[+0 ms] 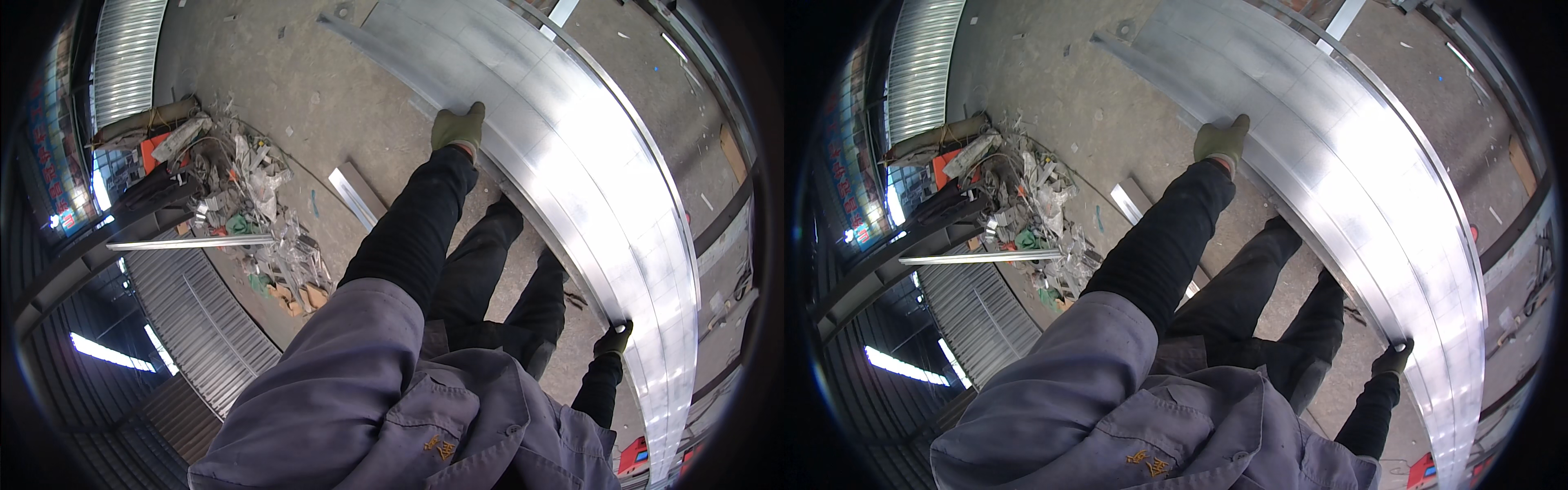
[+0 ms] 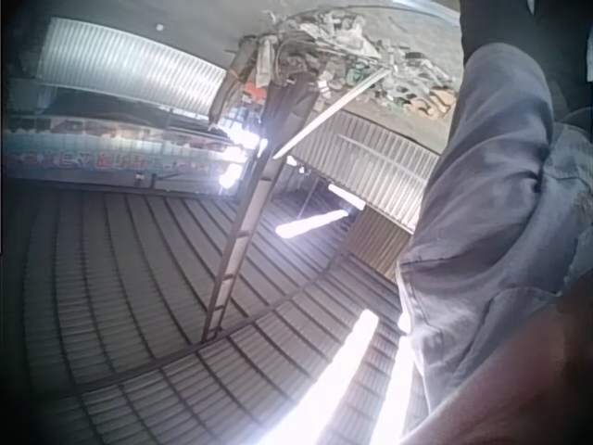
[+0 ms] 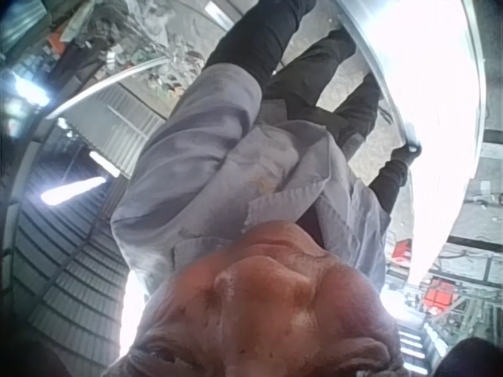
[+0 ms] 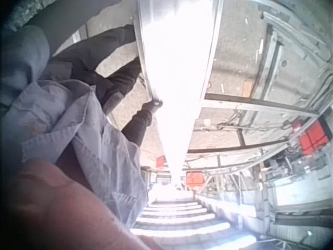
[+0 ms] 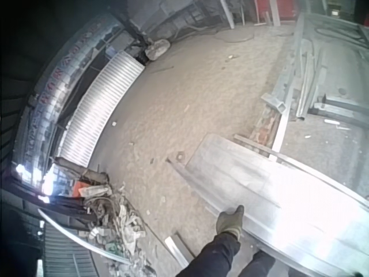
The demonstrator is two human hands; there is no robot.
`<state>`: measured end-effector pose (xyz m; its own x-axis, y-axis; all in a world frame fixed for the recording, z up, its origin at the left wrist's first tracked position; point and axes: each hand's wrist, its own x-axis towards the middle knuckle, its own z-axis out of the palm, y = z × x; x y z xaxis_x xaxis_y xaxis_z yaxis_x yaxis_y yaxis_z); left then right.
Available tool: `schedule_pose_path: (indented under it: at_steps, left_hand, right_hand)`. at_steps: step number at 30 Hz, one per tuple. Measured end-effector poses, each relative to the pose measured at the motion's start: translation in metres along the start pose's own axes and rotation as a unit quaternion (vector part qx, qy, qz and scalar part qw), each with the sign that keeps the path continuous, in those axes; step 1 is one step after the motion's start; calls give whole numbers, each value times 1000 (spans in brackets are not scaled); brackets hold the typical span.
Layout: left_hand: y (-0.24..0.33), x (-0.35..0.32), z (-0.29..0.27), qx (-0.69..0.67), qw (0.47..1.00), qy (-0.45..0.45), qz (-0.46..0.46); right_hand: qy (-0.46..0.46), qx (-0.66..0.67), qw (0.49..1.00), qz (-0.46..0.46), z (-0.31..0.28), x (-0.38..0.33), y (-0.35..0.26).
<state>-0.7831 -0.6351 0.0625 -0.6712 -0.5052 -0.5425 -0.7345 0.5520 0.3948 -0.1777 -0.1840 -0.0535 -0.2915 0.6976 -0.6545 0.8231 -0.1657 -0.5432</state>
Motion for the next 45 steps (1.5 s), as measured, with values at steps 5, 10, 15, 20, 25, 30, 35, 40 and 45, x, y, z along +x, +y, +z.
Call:
schedule_pose_path:
  at_steps: [5,10,15,20,25,30,35,40,45]
  left_hand:
    - [-1,2,-2,21,1000,18,-12]
    - [0,2,3,19,1000,3,-12]
    - [-5,12,2,29,999,11,-16]
    - [-3,7,1,35,999,26,-16]
    - [-2,6,-2,20,1000,8,-13]
    - [-22,22,36,158,985,-37,54]
    - [-81,212,-39,243,749,-103,608]
    - [-47,-25,26,205,925,-219,231]
    - [-23,-108,36,280,864,-249,337]
  right_hand:
    - [9,-3,1000,12,15,-10,-7]
    - [-10,149,984,99,8,-8,-29]
    - [-29,-108,993,46,23,-28,-45]
    - [-13,-80,996,33,15,-15,-28]
    - [1,-44,999,-14,10,-6,-6]
    - [32,152,971,181,9,-34,-11]
    - [-104,141,967,183,67,-12,-91]
    - [14,16,954,299,26,-41,-77]
    - [13,98,959,264,36,-63,-144]
